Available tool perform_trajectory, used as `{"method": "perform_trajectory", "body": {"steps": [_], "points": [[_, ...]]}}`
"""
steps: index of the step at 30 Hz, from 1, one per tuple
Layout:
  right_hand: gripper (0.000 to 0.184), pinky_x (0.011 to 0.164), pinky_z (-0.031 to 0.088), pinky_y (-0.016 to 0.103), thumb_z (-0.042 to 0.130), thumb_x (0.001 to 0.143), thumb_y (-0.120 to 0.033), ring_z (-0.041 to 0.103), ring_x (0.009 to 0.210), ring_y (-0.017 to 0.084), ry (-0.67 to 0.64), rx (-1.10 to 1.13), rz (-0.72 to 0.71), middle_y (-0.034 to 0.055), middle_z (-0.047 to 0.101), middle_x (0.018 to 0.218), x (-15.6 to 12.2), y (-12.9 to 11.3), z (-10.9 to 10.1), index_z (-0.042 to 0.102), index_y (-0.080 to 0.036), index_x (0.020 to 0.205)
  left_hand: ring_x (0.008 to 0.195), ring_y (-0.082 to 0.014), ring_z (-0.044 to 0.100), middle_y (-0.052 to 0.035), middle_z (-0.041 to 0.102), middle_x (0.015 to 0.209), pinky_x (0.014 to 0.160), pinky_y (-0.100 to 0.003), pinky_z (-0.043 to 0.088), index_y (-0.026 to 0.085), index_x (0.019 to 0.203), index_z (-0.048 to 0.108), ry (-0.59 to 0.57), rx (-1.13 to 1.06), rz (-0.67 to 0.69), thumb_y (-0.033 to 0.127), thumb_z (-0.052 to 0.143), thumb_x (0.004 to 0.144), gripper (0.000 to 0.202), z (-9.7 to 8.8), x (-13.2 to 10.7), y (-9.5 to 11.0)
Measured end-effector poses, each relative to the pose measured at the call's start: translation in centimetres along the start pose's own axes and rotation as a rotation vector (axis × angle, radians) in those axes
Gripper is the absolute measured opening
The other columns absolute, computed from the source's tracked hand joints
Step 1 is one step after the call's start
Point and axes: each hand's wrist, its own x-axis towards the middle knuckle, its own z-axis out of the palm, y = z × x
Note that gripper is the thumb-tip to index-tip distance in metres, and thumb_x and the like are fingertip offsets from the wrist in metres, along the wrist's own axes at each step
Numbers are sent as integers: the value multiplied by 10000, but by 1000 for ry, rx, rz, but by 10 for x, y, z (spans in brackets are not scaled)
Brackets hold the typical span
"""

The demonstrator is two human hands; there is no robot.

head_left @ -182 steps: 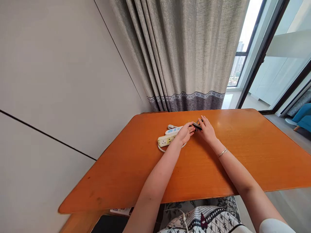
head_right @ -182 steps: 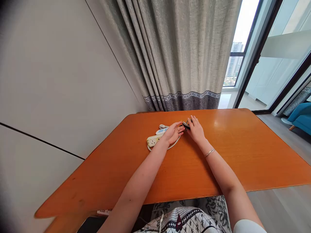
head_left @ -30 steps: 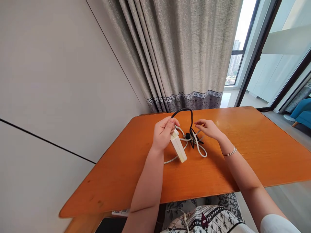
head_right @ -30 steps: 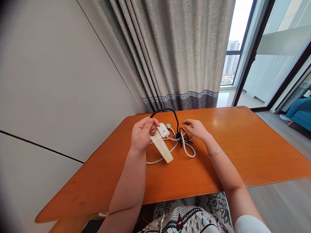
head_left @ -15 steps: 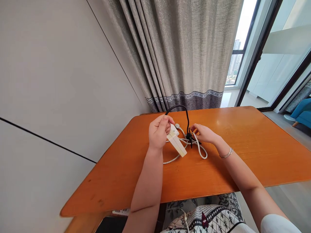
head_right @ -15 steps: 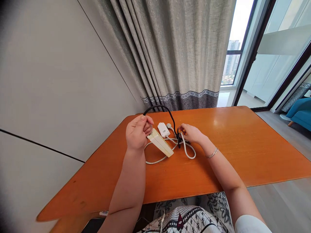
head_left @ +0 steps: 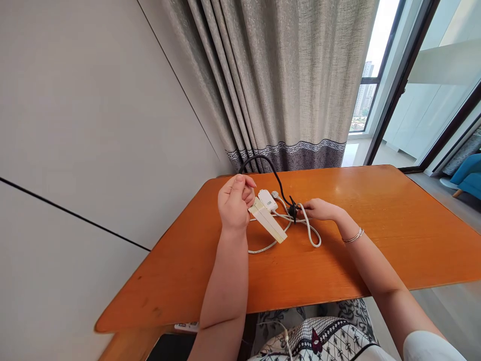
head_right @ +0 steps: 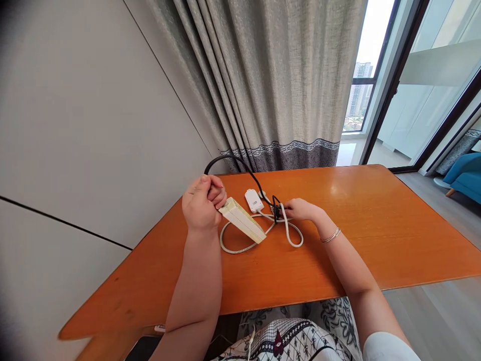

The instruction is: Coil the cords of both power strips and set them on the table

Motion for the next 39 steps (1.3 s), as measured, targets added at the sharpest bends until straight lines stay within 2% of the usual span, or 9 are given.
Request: {"method": "perform_trajectory", "body": {"steps": [7, 11, 18, 20, 23, 26, 30, 35, 39], "points": [[270, 716, 414, 243, 528, 928, -173, 590, 798, 158, 471, -102, 28, 59, 655, 880, -4, 6, -10, 753, -191, 1078, 357, -40, 176, 94, 207, 446, 337, -188, 156, 174, 585, 550, 28, 2, -22, 535, 744, 752, 443, -3, 3, 3], [291, 748, 425, 255, 520, 900, -130, 590, 847, 177, 605, -85, 59, 60, 639, 871, -5, 10, -12, 747, -178, 1076, 353, -39, 183, 91, 220, 447, 333, -189, 158, 171, 585, 545, 22, 1, -38, 522, 733, 776, 442, -3, 2, 5], [295, 744, 423, 274, 430, 961, -213, 645, 929, 212, 268, -139, 219, 86, 720, 1011, -13, 0, -21, 725, -195, 964, 357, -37, 186, 90, 226, 451, 335, -172, 168, 157, 605, 579, -23, -1, -52, 516, 729, 785, 428, -1, 1, 1], [305, 767, 440, 284, 423, 993, -305, 652, 942, 217, 264, -125, 234, 87, 721, 1011, -14, -3, -20, 708, -197, 1005, 363, -38, 183, 90, 225, 452, 336, -170, 167, 157, 613, 589, -56, -1, -51, 524, 737, 772, 426, 0, 0, -1], [318, 863, 472, 322, 524, 964, -394, 646, 983, 220, 400, -118, 130, 98, 686, 1074, -15, -6, -17, 670, -185, 1154, 365, -41, 183, 91, 218, 454, 337, -172, 170, 160, 616, 587, -80, 5, -61, 526, 734, 773, 424, 1, -1, -3], [277, 967, 468, 359, 589, 893, -191, 620, 1074, 220, 432, -136, -148, 112, 643, 1174, -14, -10, -12, 700, -192, 1147, 362, -43, 185, 91, 214, 455, 337, -177, 174, 162, 615, 581, -71, 11, -71, 519, 726, 780, 419, 2, -2, -3], [351, 993, 466, 379, 538, 833, -24, 606, 1105, 206, 281, -117, -425, 82, 682, 1172, -13, -16, -7, 775, -230, 989, 365, -42, 179, 90, 218, 455, 339, -181, 167, 165, 611, 583, -67, 22, -62, 533, 730, 767, 426, 2, -2, -3], [339, 970, 449, 390, 528, 811, 16, 587, 1059, 234, 217, -243, -373, 84, 742, 1082, -13, -21, -3, 787, -201, 788, 369, -40, 167, 93, 208, 452, 340, -181, 156, 165, 612, 594, -92, 23, -50, 579, 748, 731, 458, 2, -3, -3], [340, 910, 437, 371, 509, 833, 17, 578, 976, 236, 236, -312, -286, 94, 761, 1029, -11, -16, -6, 782, -181, 787, 371, -42, 168, 90, 213, 453, 341, -181, 152, 164, 613, 598, -91, 33, -52, 573, 741, 738, 450, 1, -3, -3]]}}
